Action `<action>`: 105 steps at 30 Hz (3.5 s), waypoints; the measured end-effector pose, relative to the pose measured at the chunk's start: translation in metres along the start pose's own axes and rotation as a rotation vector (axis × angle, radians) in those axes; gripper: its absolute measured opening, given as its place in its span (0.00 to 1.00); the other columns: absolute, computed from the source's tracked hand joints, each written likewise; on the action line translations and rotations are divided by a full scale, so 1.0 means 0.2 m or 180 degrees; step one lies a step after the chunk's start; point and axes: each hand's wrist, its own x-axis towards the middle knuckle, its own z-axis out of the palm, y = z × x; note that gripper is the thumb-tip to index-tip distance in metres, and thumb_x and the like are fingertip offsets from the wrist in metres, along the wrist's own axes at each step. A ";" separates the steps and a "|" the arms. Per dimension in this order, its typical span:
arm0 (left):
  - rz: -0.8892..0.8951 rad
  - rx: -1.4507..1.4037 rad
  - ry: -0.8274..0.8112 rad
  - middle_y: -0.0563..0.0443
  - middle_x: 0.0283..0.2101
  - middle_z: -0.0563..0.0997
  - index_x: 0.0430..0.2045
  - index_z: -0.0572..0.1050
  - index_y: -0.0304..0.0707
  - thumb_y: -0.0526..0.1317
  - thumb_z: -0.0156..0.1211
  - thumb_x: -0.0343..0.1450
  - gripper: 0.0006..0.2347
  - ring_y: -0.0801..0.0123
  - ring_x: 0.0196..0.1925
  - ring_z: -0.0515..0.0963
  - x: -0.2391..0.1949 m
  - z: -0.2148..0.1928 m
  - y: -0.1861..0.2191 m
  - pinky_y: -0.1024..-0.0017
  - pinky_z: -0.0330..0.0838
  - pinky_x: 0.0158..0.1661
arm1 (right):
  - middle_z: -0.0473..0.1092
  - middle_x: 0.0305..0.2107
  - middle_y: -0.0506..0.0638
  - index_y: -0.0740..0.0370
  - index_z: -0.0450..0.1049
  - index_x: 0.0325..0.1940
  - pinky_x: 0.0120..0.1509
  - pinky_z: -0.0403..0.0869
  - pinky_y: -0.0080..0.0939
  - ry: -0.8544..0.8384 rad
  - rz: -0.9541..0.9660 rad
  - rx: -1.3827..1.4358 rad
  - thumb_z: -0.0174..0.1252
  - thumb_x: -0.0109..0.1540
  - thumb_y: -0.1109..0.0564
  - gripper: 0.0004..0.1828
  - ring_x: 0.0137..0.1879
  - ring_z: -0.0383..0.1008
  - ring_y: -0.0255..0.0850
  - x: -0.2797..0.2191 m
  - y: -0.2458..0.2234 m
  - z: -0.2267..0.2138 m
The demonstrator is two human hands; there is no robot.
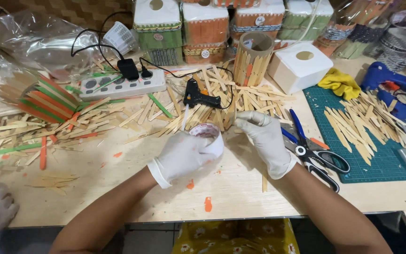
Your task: The person is crafting a decorative item by cutting popsicle sticks to size and gluing them onto a cylindrical container.
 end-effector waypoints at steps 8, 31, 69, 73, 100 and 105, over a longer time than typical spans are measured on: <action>-0.0696 -0.3079 0.0577 0.47 0.29 0.89 0.35 0.86 0.41 0.39 0.78 0.57 0.14 0.76 0.37 0.84 0.01 0.03 -0.02 0.72 0.78 0.45 | 0.79 0.29 0.46 0.53 0.83 0.37 0.55 0.75 0.37 0.0328 -0.1545 -0.1574 0.75 0.55 0.54 0.09 0.42 0.80 0.39 -0.01 0.17 -0.01; -0.0224 -0.3214 0.0753 0.44 0.25 0.86 0.27 0.84 0.33 0.37 0.80 0.58 0.11 0.77 0.30 0.79 0.02 0.11 -0.10 0.72 0.76 0.38 | 0.75 0.28 0.50 0.60 0.83 0.35 0.45 0.74 0.49 0.0130 -0.3590 -0.2628 0.72 0.56 0.62 0.04 0.32 0.74 0.48 -0.07 0.17 0.10; -0.0131 -0.3549 0.0640 0.50 0.21 0.85 0.20 0.84 0.38 0.37 0.73 0.66 0.05 0.78 0.28 0.80 0.03 0.10 -0.10 0.78 0.74 0.42 | 0.74 0.35 0.46 0.51 0.82 0.44 0.49 0.71 0.54 0.0170 -0.3884 -0.3594 0.67 0.60 0.57 0.08 0.35 0.71 0.44 -0.07 0.25 0.07; -0.0117 -0.3477 0.0706 0.49 0.21 0.85 0.20 0.83 0.37 0.36 0.72 0.66 0.05 0.77 0.28 0.79 0.02 0.09 -0.10 0.76 0.74 0.42 | 0.73 0.33 0.44 0.48 0.83 0.43 0.53 0.69 0.54 0.0349 -0.3918 -0.3811 0.67 0.62 0.55 0.07 0.35 0.70 0.44 -0.08 0.16 0.11; -0.0415 -0.3687 0.0698 0.52 0.19 0.84 0.19 0.84 0.38 0.39 0.75 0.64 0.06 0.79 0.27 0.76 0.04 0.17 -0.18 0.80 0.73 0.39 | 0.76 0.22 0.58 0.70 0.81 0.33 0.39 0.81 0.38 -0.0076 0.1203 -0.0123 0.67 0.58 0.66 0.02 0.31 0.78 0.38 -0.01 0.20 0.13; -0.0407 -0.3681 0.0685 0.51 0.18 0.83 0.17 0.84 0.39 0.39 0.74 0.64 0.06 0.79 0.27 0.76 0.06 0.22 -0.21 0.81 0.72 0.39 | 0.77 0.22 0.56 0.68 0.82 0.31 0.40 0.80 0.37 -0.0110 0.1153 -0.0276 0.69 0.57 0.64 0.03 0.30 0.77 0.37 -0.02 0.18 0.15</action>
